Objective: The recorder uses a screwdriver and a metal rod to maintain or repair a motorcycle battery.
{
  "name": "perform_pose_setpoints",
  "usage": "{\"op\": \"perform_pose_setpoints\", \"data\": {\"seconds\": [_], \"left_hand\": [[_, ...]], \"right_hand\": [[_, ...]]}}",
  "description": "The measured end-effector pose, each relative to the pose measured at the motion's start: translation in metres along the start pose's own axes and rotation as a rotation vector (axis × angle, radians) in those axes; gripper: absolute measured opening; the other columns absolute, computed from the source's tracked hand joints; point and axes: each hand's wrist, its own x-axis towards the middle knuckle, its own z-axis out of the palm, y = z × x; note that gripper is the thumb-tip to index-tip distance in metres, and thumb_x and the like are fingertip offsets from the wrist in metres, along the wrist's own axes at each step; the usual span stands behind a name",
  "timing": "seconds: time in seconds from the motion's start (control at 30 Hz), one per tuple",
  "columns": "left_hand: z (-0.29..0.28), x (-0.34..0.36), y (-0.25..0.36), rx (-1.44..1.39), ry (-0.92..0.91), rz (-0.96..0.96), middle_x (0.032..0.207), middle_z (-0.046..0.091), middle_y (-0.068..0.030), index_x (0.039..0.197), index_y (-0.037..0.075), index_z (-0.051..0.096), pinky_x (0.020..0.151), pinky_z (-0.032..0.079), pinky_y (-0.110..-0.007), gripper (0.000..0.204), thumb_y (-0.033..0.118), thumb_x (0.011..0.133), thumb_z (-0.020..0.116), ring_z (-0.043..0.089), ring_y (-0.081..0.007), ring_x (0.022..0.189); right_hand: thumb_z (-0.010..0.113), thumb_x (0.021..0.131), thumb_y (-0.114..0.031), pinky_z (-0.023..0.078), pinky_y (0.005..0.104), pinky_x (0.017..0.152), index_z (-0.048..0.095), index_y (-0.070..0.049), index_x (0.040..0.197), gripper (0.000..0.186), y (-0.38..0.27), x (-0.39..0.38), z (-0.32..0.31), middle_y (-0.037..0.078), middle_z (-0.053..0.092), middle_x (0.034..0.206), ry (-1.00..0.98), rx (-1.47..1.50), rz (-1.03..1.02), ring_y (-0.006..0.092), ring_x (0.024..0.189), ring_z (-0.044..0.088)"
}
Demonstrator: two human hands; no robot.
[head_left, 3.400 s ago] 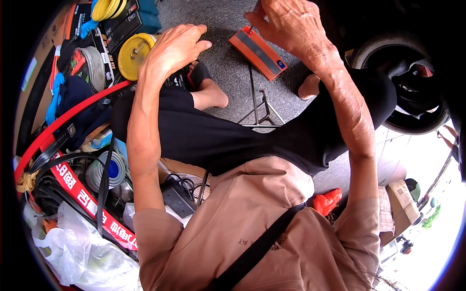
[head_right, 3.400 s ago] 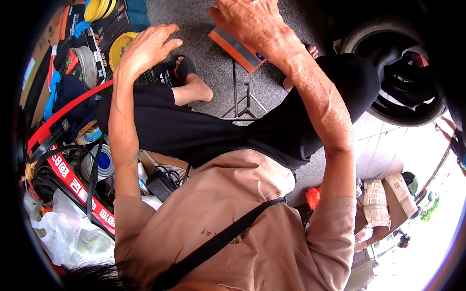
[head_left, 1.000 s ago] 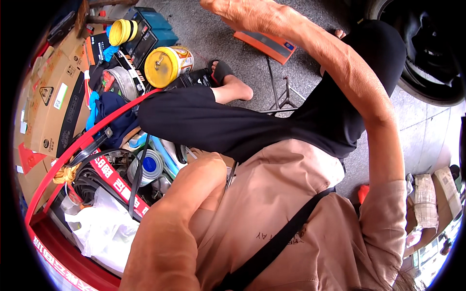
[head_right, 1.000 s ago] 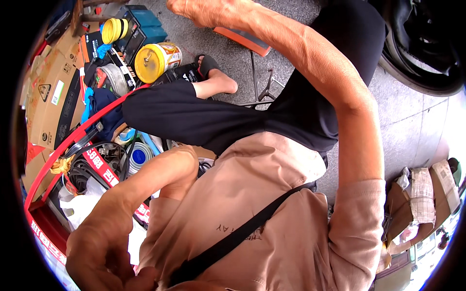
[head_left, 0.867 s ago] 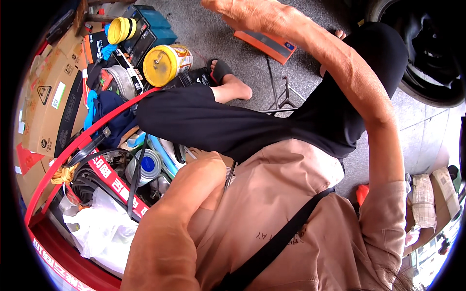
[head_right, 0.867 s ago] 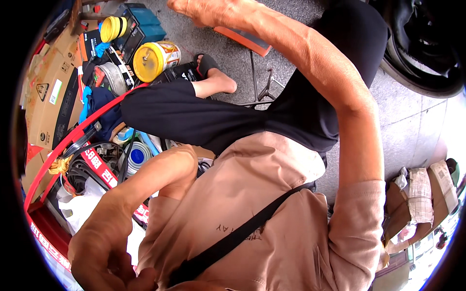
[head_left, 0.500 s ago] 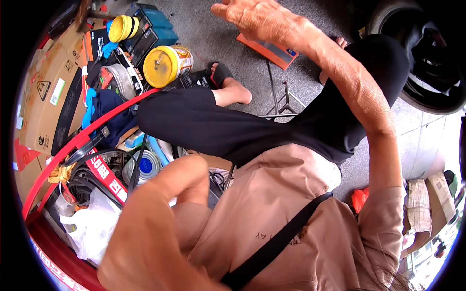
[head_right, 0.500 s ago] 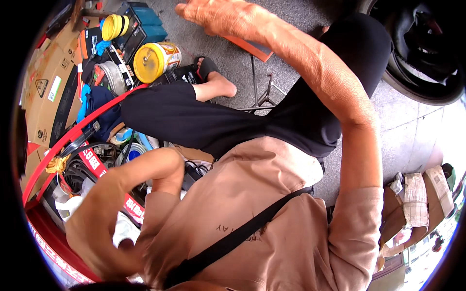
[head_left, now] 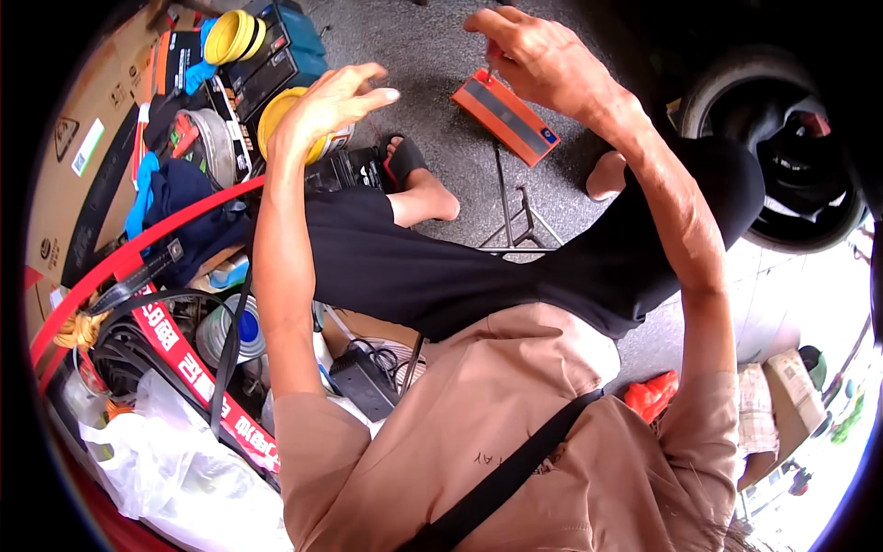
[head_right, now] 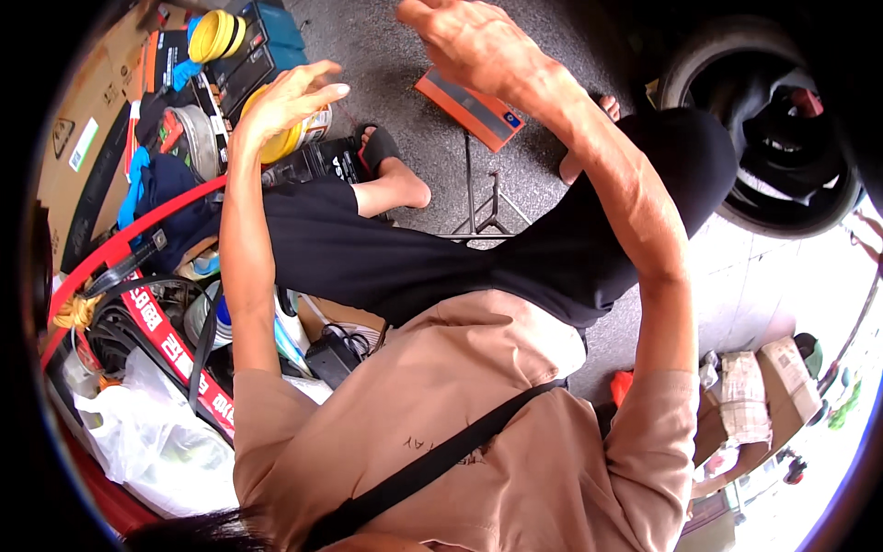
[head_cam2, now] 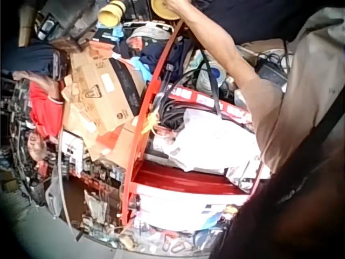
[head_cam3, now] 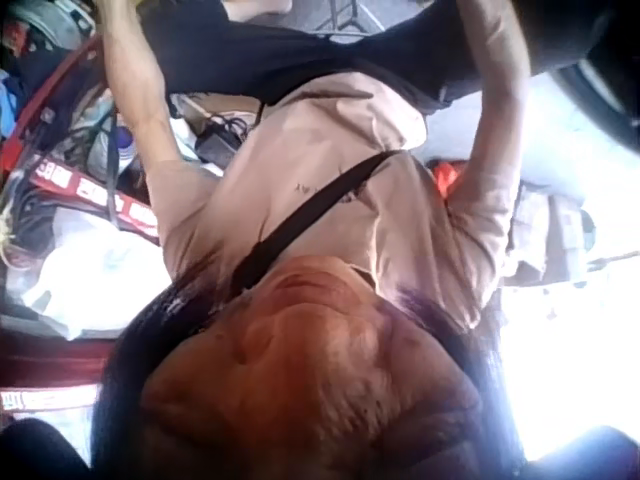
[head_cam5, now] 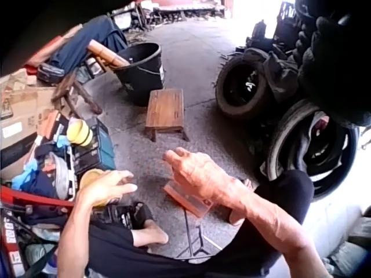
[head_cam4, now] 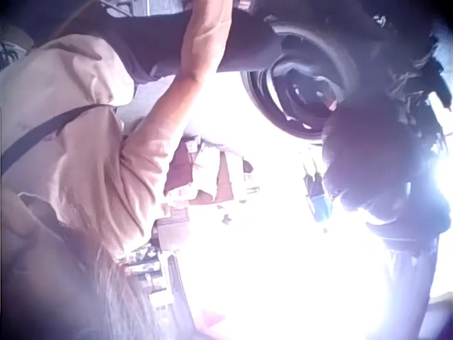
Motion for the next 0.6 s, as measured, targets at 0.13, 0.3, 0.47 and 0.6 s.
{"op": "perform_pose_setpoints", "data": {"seconds": [0.13, 0.3, 0.47, 0.6], "left_hand": [[0.018, -0.006, -0.004, 0.3, 0.094, 0.249, 0.096, 0.07, -0.0218, 0.12, 0.0, 0.06, 0.074, 0.052, -0.043, 0.034, 0.009, 0.088, 0.065, 0.069, -0.0339, 0.088], [0.027, -0.002, -0.015, 0.479, 0.21, 0.344, 0.079, 0.063, -0.0259, 0.091, -0.004, 0.064, 0.073, 0.048, -0.05, 0.011, 0.005, 0.085, 0.063, 0.064, -0.044, 0.084], [0.026, 0.002, 0.022, 0.396, 0.191, 0.292, 0.07, 0.059, -0.0256, 0.077, -0.005, 0.059, 0.07, 0.047, -0.052, 0.021, 0.013, 0.088, 0.063, 0.062, -0.045, 0.076], [0.029, 0.002, 0.007, 0.386, 0.162, 0.275, 0.071, 0.059, -0.0256, 0.094, -0.003, 0.064, 0.069, 0.047, -0.048, 0.027, 0.024, 0.092, 0.063, 0.06, -0.0442, 0.077]], "right_hand": [[0.063, 0.09, -0.011, 0.058, 0.0347, 0.07, 0.057, -0.01, 0.12, 0.03, 0.006, -0.008, 0.017, 0.009, 0.063, 0.096, 0.064, -0.081, 0.008, 0.0256, 0.081, 0.069], [0.062, 0.091, -0.008, 0.059, 0.0365, 0.07, 0.057, -0.009, 0.121, 0.031, 0.002, -0.017, 0.02, 0.008, 0.062, 0.095, 0.057, -0.092, 0.017, 0.0272, 0.082, 0.069], [0.065, 0.089, -0.01, 0.059, 0.036, 0.072, 0.056, -0.006, 0.122, 0.034, 0.003, -0.024, 0.004, 0.009, 0.064, 0.098, 0.053, -0.012, 0.074, 0.0257, 0.086, 0.07], [0.076, 0.082, -0.008, 0.059, 0.0306, 0.075, 0.062, -0.004, 0.112, 0.034, -0.011, -0.027, -0.02, 0.009, 0.069, 0.096, 0.235, 0.159, 0.182, 0.0223, 0.088, 0.072]]}}
